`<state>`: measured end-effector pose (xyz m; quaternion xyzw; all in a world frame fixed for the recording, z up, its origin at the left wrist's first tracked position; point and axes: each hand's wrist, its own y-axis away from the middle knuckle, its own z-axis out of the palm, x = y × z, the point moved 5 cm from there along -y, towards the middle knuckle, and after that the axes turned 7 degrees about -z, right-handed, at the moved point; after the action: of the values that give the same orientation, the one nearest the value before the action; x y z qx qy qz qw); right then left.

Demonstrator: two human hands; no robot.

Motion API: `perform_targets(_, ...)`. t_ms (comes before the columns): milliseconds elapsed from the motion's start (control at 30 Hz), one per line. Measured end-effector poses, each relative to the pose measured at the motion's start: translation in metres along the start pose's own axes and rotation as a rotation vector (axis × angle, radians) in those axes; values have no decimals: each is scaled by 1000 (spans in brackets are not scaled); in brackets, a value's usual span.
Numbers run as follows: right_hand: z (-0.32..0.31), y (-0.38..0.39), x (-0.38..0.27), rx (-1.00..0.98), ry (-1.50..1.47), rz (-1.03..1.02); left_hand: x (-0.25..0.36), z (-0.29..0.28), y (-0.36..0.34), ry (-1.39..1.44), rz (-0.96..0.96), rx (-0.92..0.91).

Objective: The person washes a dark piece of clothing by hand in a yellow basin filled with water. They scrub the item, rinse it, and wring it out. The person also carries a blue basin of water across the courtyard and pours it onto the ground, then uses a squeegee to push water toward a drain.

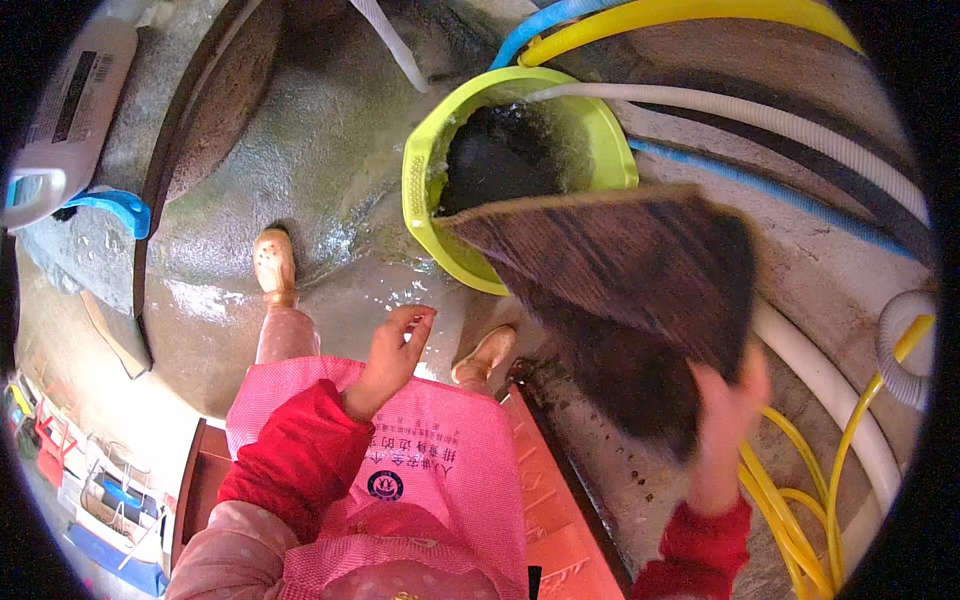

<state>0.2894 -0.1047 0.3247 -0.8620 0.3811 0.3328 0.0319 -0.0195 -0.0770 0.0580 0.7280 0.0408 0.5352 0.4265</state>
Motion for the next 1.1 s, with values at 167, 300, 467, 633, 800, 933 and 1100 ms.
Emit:
perform_targets(167, 157, -52, 86, -278, 338, -278, 3, -1, 1, 38, -84, -36)
perform_targets(300, 279, -49, 134, -457, 494, -334, 3, 3, -3, 34, -52, -66)
perform_targets(467, 356, -54, 173, -761, 591, -34, 5, -10, -9, -8, -69, -38)
perform_targets(633, 382, -82, 219, -892, 890, -15, -2, -24, -11, -13, -136, -19)
perform_targets(800, 401, -90, 310, -262, 631, -190, 7, -5, -12, 49, -90, -111)
perform_targets(933, 382, -75, 223, -469, 807, -191, -21, -4, -4, -63, -177, -106)
perform_targets(1100, 320, -29, 187, -415, 660, -231, -50, -18, 14, -223, 15, -45)
